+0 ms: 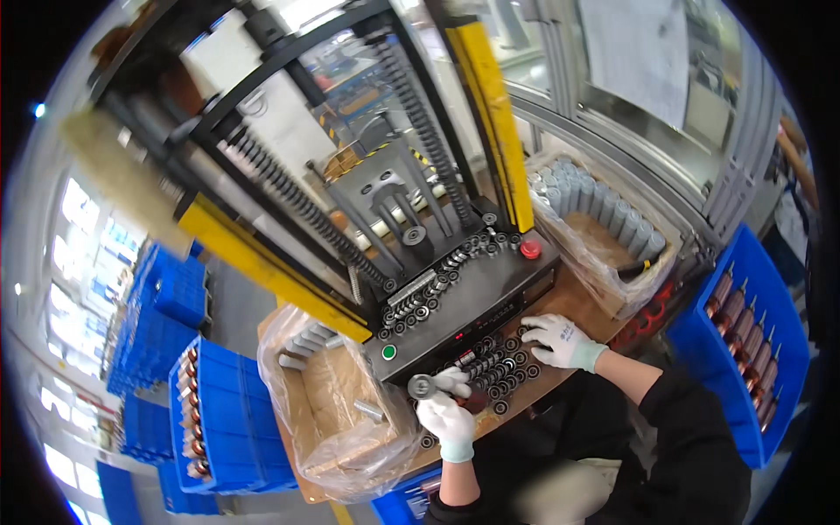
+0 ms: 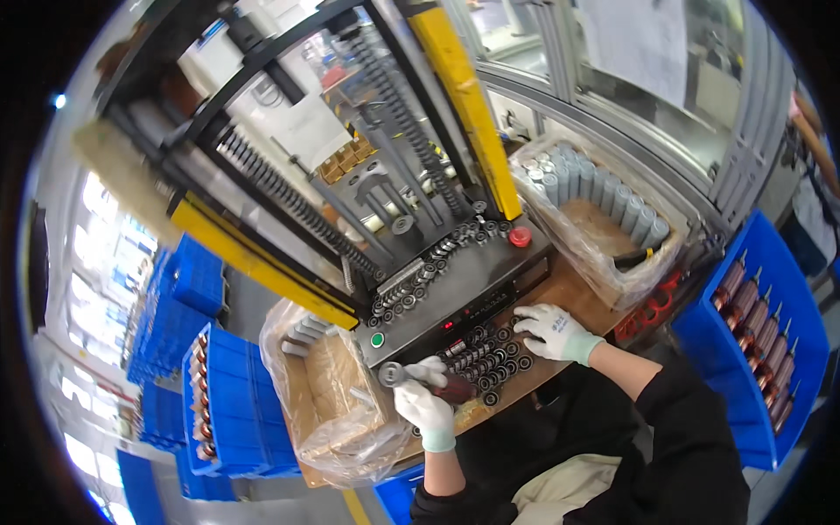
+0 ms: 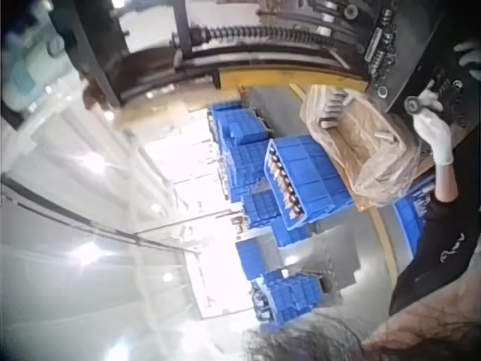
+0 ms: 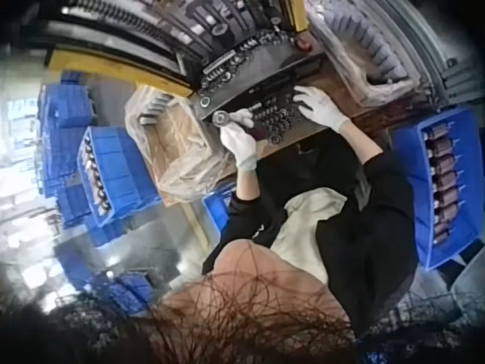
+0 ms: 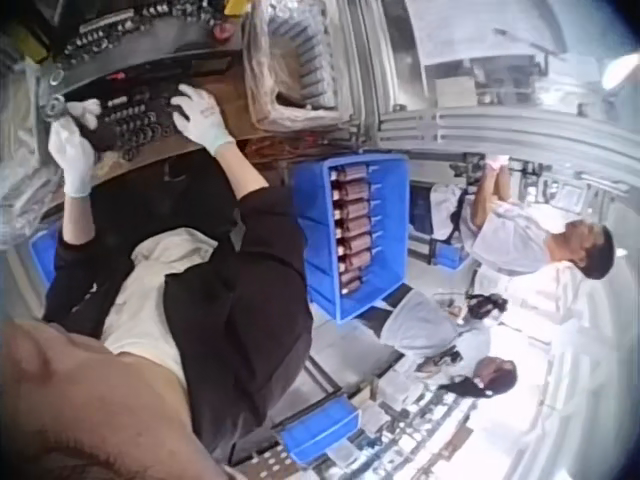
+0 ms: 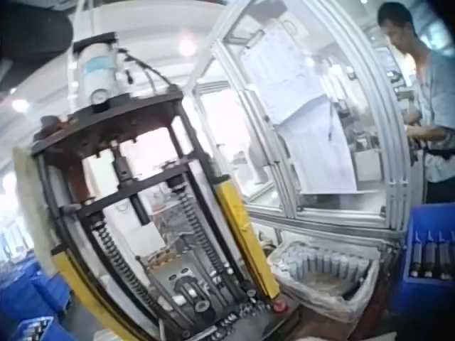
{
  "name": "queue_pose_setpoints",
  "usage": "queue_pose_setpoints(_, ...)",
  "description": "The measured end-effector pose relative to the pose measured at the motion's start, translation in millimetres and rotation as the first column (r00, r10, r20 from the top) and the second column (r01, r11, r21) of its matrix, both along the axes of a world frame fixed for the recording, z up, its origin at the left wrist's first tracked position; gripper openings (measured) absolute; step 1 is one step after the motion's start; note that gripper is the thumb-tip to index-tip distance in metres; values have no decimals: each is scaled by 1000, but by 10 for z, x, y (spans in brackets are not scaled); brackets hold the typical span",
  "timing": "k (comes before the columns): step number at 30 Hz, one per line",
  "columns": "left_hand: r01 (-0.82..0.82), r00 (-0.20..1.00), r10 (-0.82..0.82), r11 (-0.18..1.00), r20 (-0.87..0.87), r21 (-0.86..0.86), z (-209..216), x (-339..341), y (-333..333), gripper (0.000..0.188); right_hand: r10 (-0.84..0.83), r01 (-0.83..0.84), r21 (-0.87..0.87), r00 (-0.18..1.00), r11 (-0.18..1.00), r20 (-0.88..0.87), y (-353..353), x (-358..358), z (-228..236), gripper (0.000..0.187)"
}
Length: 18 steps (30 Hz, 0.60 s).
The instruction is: The person fits bearings onto a motor rotor shaft using a press machine and fastens a waist buckle by hand.
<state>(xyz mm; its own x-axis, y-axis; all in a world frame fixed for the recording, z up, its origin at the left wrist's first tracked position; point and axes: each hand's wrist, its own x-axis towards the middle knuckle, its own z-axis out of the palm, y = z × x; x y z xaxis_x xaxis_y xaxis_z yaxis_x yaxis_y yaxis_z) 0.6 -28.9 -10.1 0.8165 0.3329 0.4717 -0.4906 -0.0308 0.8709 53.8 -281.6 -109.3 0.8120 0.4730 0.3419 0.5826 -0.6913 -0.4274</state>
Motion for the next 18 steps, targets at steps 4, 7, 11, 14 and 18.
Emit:
queue_pose_setpoints(4,-111,971,109,994,212,-2,625,422,-58,51,-161,163,10,979,987,-124,115,82,118,24)
queue_pose_setpoints(7,-182,930,197,980,309,-76,1118,1134,-162,46,-182,188,23,969,982,-166,93,143,115,25)
queue_pose_setpoints(11,-429,870,366,892,330,142,1588,2172,-377,46,-245,258,69,956,964,-161,104,83,35,32)
queue_pose_setpoints(14,-422,896,386,894,219,149,1790,2594,-428,49,-223,238,72,960,969,-170,93,96,47,38)
queue_pose_setpoints(18,-482,874,471,810,118,334,1799,2780,-434,53,-241,256,95,960,962,-142,103,140,41,32)
